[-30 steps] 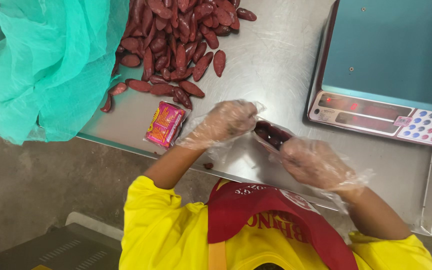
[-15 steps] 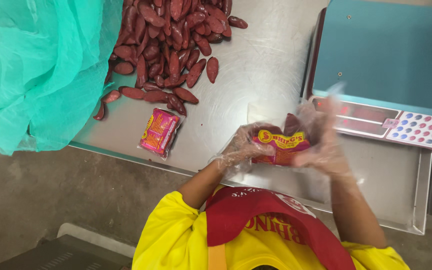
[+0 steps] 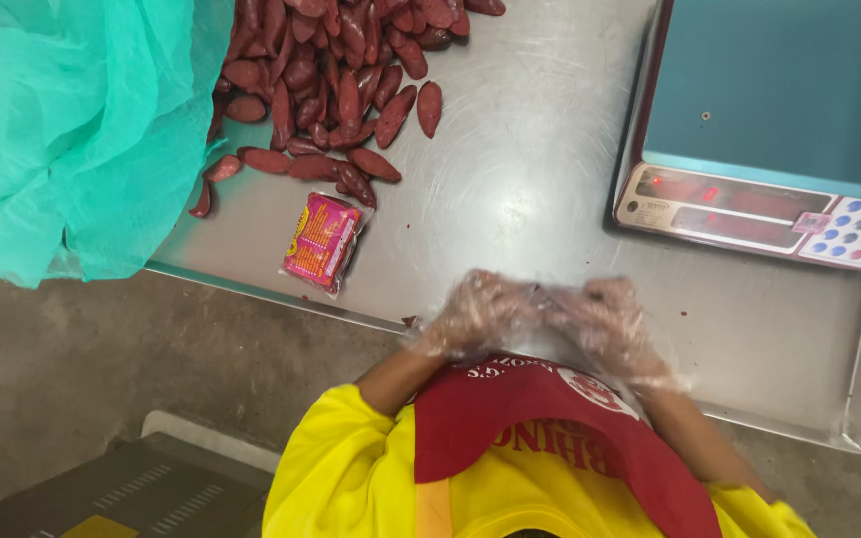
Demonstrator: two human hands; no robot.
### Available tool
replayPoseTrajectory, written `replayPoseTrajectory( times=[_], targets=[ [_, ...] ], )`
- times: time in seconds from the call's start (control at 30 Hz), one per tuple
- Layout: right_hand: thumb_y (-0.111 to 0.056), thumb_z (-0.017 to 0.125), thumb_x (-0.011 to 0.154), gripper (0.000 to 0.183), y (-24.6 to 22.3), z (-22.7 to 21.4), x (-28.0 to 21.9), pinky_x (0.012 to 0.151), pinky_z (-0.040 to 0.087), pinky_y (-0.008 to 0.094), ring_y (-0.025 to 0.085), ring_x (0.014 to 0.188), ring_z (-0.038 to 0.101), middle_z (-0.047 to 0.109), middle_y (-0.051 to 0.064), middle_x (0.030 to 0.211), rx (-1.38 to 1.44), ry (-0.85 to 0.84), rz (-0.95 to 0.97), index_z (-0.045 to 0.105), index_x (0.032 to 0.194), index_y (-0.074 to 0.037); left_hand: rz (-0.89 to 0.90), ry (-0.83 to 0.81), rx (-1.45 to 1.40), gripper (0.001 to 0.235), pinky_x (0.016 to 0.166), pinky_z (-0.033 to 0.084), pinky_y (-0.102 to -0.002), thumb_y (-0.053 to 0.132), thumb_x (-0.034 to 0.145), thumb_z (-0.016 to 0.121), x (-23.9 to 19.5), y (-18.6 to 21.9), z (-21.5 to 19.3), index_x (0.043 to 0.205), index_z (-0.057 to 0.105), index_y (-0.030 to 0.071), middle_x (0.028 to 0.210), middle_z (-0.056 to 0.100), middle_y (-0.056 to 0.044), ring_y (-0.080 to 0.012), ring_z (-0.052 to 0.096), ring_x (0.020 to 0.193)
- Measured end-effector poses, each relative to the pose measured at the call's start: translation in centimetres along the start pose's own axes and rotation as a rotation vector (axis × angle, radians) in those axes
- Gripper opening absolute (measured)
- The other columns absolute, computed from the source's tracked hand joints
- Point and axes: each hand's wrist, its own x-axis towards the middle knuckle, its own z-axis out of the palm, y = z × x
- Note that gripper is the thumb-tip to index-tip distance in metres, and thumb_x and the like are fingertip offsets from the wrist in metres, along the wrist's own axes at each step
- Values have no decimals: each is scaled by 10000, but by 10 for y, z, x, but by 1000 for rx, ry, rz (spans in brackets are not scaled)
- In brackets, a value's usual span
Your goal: The person wears gloves while handling reddish food items on a metal table, placing them onto a scale to check their weight and then putting them into plastic bags.
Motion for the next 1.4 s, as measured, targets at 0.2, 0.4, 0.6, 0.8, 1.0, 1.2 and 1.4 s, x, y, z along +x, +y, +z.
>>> replayPoseTrajectory(
  times=[0.2,0.4,0.6,0.8,1.0,1.2,1.4],
  targets=[
    [-387,449,1033,359,-29,10,-14,581,559,353,172,635,662,713,66,949,-266,-661,686,665,1226,-175,-728,148,1629,353,546,451,-317,364,1097,503,-32,-15,2,926,640,87,726,602,-42,-168,558,619],
    [-469,546,1044,539,6,-4,15,549,534,414,210,555,606,698,126,667,295,-426,983,764,823,-28,-1061,779,999,343,442,483,-212,414,1005,611,16,34,42,960,672,80,670,624,28,-55,579,538],
    [-391,600,986,402,33,-19,52,642,546,359,180,712,646,734,90,845,321,-551,1097,793,974,-38,464,-180,2085,281,822,609,-482,7,940,482,34,27,99,1198,536,-90,1114,663,-260,-376,706,982],
    [-452,647,974,433,62,-5,40,526,554,296,147,589,656,671,23,746,1251,-2,1495,706,1052,-30,-257,-334,2285,499,853,622,-453,292,982,723,68,23,75,1266,589,-95,1044,707,-262,-372,720,977],
    [-357,712,1004,294,63,-24,44,479,454,252,110,577,546,575,6,739,913,248,1365,633,1067,-81,-869,416,1672,887,749,562,-332,682,655,889,73,89,20,1104,659,-47,951,720,-155,-247,687,855],
    [-271,719,996,321,59,17,92,598,477,263,121,698,573,640,54,896,709,52,976,640,1186,-24,-626,1172,1114,781,749,565,-363,632,651,760,-14,254,-58,1162,757,40,986,746,-117,-248,699,851],
    [-223,695,960,296,20,123,218,806,559,388,256,877,688,714,151,993,243,-216,497,684,1211,-66,-884,1351,1292,762,900,502,-423,637,783,671,-79,314,-120,1287,681,65,1182,676,-171,-322,624,1059]
  ],
)
